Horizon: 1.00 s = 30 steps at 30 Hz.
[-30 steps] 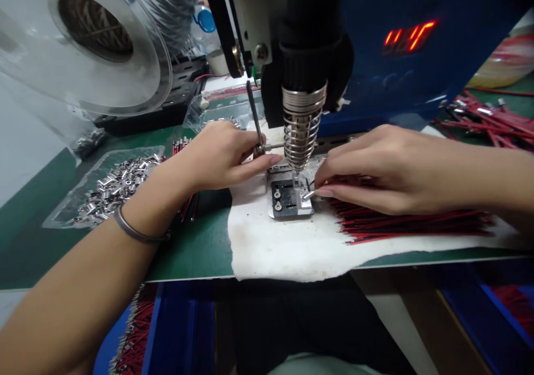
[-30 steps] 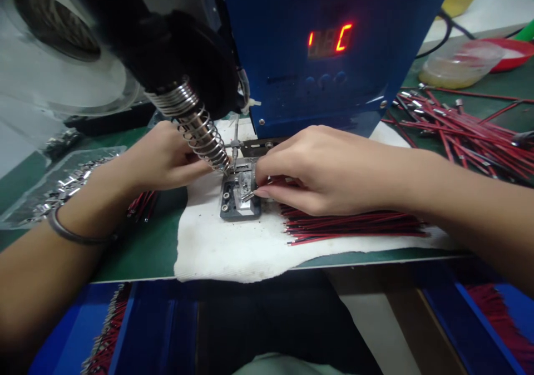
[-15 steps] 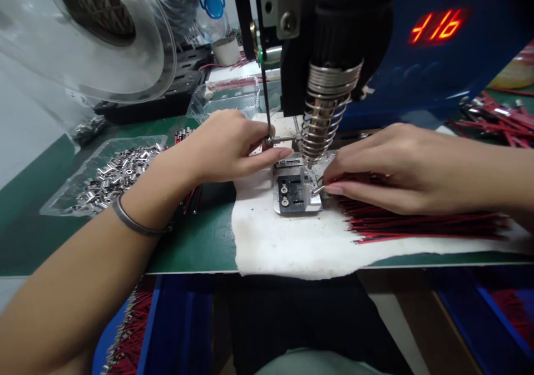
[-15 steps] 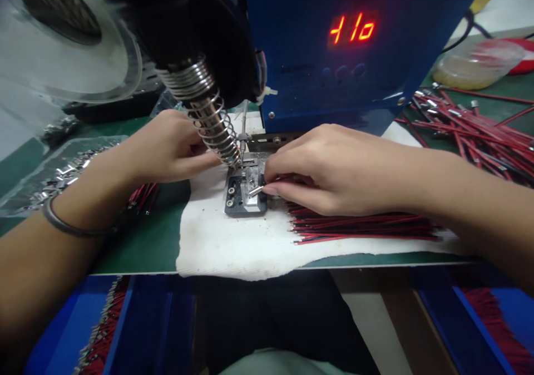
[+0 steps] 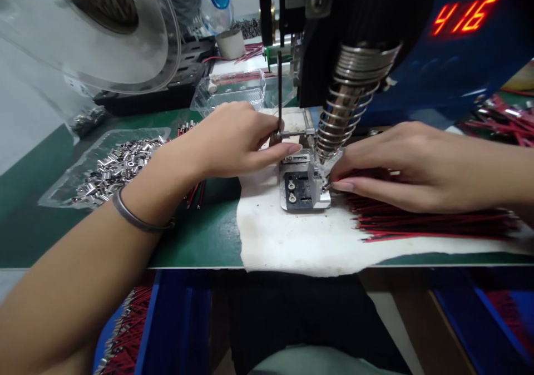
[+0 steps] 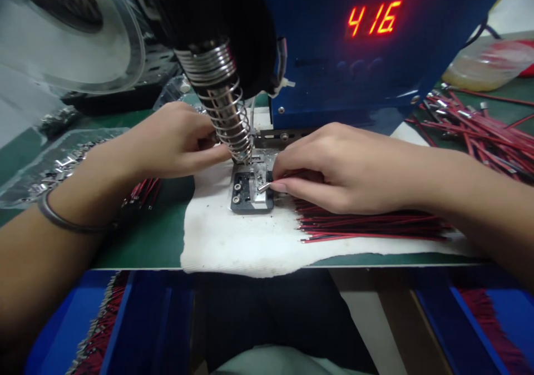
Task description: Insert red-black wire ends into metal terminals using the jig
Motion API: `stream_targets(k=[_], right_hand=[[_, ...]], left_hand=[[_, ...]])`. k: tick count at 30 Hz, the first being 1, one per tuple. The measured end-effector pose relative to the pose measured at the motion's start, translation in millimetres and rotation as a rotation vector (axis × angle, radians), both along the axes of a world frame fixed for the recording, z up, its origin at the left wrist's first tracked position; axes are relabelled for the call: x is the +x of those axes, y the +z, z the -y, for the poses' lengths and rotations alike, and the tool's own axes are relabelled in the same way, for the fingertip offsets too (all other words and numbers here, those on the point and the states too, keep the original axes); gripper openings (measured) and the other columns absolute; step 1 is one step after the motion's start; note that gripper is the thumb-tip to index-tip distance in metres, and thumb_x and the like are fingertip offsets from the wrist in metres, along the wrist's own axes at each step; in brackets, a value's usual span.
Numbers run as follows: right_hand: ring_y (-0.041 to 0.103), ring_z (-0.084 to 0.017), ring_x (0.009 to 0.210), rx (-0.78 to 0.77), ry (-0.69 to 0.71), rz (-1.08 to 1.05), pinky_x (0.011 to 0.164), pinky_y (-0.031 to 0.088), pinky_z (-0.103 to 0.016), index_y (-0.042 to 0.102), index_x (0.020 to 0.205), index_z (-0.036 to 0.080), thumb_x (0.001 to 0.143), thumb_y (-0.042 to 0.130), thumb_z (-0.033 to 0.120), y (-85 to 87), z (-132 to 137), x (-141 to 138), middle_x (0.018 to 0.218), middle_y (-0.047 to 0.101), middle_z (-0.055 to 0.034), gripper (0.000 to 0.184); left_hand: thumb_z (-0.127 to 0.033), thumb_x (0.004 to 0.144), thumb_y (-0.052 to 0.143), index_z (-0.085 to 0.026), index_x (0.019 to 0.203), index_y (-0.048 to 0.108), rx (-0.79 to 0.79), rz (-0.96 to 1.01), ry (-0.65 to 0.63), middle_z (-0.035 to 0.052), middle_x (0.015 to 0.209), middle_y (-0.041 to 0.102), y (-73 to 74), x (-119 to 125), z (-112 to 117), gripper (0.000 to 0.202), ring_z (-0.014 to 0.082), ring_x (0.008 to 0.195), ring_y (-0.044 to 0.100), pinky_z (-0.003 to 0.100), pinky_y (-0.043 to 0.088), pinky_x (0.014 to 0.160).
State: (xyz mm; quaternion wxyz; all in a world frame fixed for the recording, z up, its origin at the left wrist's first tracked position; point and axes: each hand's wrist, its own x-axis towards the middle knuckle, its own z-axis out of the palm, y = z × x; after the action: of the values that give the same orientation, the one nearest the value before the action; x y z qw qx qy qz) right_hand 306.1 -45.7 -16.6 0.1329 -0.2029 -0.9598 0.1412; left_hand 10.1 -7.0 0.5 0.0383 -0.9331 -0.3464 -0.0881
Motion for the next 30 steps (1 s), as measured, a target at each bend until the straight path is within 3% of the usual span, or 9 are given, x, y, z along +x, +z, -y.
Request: stream_targets(k=[3,8,14,21,25,28,30], right_hand=[[0.075,-0.014,0.087,-0.024,-0.016,0.01,0.081,0.05,-0.027,0.082,0.112,0.015,0.117,0.048,0.035,3.0,1.4,-1.8,0.103,0.083,-0.006,0.04],[0.075,-0.014,0.083,-0.052,-0.02,-0.003,0.08,0.051,-0.027,0.082,0.108,0.017,0.114,0.053,0.038,5.1,-0.1,-3.6,0.098,0.082,-0.0039,0.036],[0.072,-0.012,0.082,-0.065,-0.082,0.044,0.079,0.05,-0.029,0.083,0.11,0.019,0.117,0.051,0.042,4.1,1.6,1.1,0.1,0.082,-0.0031,0.039],[0.073,-0.01,0.083,-0.02,-0.071,0.051,0.076,0.052,-0.03,0.082,0.114,0.024,0.12,0.046,0.053,-0.6,-2.9,7.4,0.1,0.082,-0.002,0.047],[0.073,-0.011,0.081,-0.014,-0.101,0.097,0.072,0.05,-0.033,0.082,0.117,0.026,0.118,0.046,0.061,-1.3,-6.3,11.0,0.097,0.082,-0.0018,0.05],[0.073,-0.013,0.079,-0.044,-0.171,0.148,0.07,0.049,-0.036,0.083,0.116,0.028,0.115,0.046,0.071,-1.1,-7.1,13.9,0.096,0.082,-0.0047,0.057],[0.073,-0.015,0.08,-0.068,-0.266,0.18,0.07,0.049,-0.037,0.084,0.111,0.029,0.11,0.047,0.081,-1.2,-7.6,17.2,0.095,0.082,-0.0061,0.064]], left_hand=[[-0.059,0.107,0.051,-0.022,0.074,0.054,-0.007,-0.047,0.041,0.0,0.057,0.038,1.7,1.9,1.1,0.05,0.0147,0.056,0.027,0.038,0.024,0.064],[-0.059,0.111,0.053,-0.018,0.085,0.068,-0.023,-0.112,0.119,0.0008,0.06,0.047,5.0,6.6,6.7,0.05,0.0156,0.06,0.038,0.036,0.03,0.068],[-0.056,0.111,0.061,-0.016,0.078,0.063,-0.048,-0.115,0.179,-0.0034,0.058,0.037,9.7,14.0,12.2,0.052,0.0136,0.062,0.04,0.033,0.029,0.07],[-0.056,0.111,0.061,-0.014,0.081,0.066,-0.074,-0.112,0.228,-0.0002,0.065,0.051,10.9,17.7,16.0,0.052,0.0199,0.079,0.064,0.032,0.045,0.08],[-0.06,0.113,0.056,-0.011,0.088,0.069,-0.053,-0.151,0.212,0.0045,0.078,0.058,10.5,17.2,18.6,0.057,0.0368,0.114,0.074,0.048,0.058,0.103],[-0.062,0.113,0.055,-0.01,0.086,0.067,-0.037,-0.142,0.203,0.0109,0.097,0.066,10.5,15.9,18.4,0.061,0.0488,0.14,0.067,0.064,0.056,0.119],[-0.064,0.113,0.054,-0.009,0.089,0.068,-0.032,-0.138,0.194,0.0114,0.105,0.066,10.5,14.0,16.9,0.061,0.0512,0.144,0.065,0.067,0.054,0.122]])
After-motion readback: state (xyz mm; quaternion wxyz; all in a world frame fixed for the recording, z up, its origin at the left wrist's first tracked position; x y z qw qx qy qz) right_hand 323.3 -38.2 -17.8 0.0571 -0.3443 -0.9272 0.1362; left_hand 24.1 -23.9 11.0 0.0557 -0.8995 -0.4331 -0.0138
